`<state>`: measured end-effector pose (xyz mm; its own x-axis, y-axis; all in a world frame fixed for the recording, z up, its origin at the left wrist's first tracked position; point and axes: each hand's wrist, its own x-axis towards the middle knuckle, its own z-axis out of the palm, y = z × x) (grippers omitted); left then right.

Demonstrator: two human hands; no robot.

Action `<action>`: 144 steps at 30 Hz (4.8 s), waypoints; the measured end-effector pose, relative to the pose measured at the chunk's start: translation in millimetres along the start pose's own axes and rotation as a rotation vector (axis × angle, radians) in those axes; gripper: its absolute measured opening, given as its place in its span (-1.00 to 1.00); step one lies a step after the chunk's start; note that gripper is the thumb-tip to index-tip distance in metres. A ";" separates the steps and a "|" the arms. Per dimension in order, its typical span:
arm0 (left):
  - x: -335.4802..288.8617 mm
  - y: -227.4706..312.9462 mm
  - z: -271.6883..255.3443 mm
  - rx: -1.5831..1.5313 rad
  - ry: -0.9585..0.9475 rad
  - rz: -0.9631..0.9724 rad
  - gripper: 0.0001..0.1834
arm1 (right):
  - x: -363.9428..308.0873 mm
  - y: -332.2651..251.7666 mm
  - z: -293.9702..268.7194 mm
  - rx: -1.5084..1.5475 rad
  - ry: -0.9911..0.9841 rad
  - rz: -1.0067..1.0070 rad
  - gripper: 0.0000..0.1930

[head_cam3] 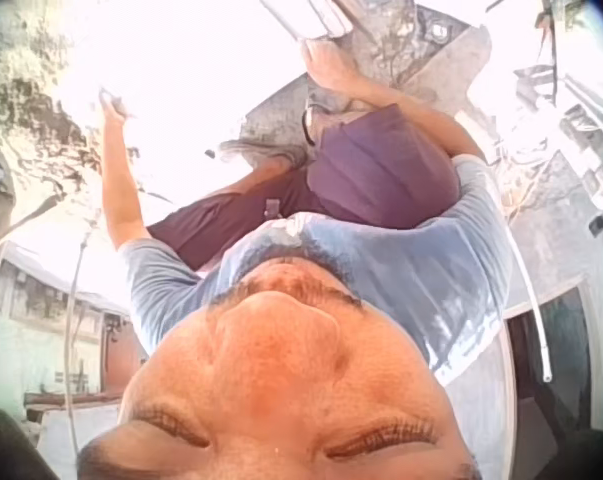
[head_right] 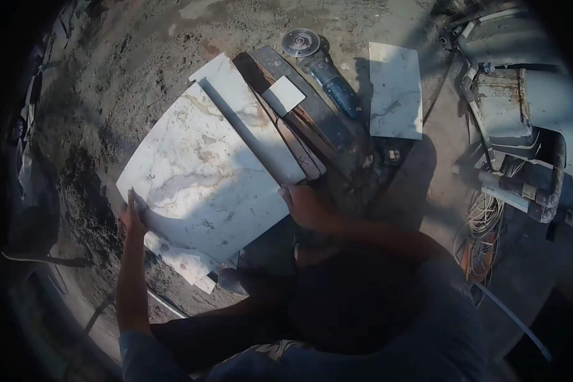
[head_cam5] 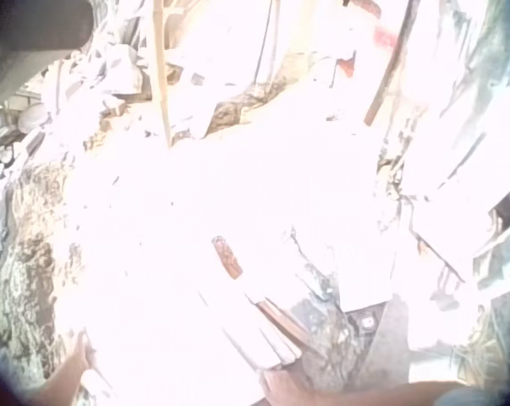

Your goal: The person measures a marble tile with a tape measure and marks it with a pencil. They then use an angle grinder to cut along the marked line on the tile.

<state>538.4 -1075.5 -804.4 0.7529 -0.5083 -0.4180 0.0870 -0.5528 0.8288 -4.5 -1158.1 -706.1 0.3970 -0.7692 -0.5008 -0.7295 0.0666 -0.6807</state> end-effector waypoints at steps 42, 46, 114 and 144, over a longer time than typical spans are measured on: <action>-23.4 -0.7 20.5 -0.168 0.065 -0.160 -0.36 | 393.1 -130.3 -22.4 -0.459 -0.141 -0.623 -0.45; -14.8 -5.3 29.2 -0.141 0.008 -0.145 -0.25 | 390.4 -113.1 -11.0 -0.293 0.324 -1.020 -0.56; 16.2 194.9 330.6 0.872 -0.710 0.613 -0.42 | -17.2 29.1 15.9 0.823 0.040 0.532 -0.45; 59.5 122.6 166.1 0.863 -0.572 0.326 -0.19 | -15.8 33.2 18.7 0.480 0.102 0.464 -0.35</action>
<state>485.6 -1283.2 -789.5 0.2222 -0.8236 -0.5218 -0.7185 -0.5001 0.4834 -24.5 -1131.9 -730.9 0.0306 -0.6470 -0.7619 -0.4743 0.6616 -0.5808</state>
